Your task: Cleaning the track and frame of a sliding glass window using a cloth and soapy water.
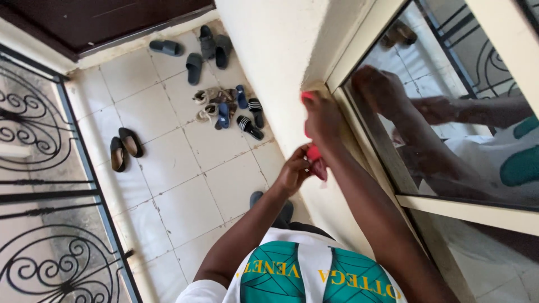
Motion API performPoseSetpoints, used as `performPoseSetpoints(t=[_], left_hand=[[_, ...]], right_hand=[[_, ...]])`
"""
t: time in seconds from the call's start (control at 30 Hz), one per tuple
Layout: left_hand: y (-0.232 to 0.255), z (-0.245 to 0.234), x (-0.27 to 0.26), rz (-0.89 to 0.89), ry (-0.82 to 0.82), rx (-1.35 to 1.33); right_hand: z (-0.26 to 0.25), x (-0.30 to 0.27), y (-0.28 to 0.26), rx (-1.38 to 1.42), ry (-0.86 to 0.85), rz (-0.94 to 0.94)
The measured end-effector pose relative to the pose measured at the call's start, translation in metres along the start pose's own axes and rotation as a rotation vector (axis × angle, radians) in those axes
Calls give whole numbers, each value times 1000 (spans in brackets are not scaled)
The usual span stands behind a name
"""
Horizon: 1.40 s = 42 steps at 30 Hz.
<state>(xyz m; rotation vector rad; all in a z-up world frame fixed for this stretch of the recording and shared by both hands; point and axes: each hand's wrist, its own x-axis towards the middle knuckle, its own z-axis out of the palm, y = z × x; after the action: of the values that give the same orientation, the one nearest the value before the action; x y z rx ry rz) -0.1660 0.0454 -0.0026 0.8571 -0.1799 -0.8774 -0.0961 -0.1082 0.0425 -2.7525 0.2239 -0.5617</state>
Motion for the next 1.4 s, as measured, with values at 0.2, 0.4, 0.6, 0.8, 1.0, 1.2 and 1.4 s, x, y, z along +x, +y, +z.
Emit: performPoseSetpoints(t=[0.2,0.4,0.6,0.8,1.0,1.2,1.4], left_hand=[[-9,-27,3,5,-36,32],[-1,-13,-22,-119,-63,-18],[17,-25,-2,-99,-55,55],[5,-27,-9,-134,-125,90],[27,-17,-2,-126,-104,100],[11,-26,-10,-173,-161,92],[18,-36,-5,-120,-92,62]], right_hand=[[26,-15,16,-189,81,38],[10,-27,16,-399,-14,59],[26,1,21,-506,-28,-45],[35,-10,36,-445,19,193],[6,11,1,-785,-94,45],[20,20,11,-663,-518,330],[30,39,9,-581,-303,381]])
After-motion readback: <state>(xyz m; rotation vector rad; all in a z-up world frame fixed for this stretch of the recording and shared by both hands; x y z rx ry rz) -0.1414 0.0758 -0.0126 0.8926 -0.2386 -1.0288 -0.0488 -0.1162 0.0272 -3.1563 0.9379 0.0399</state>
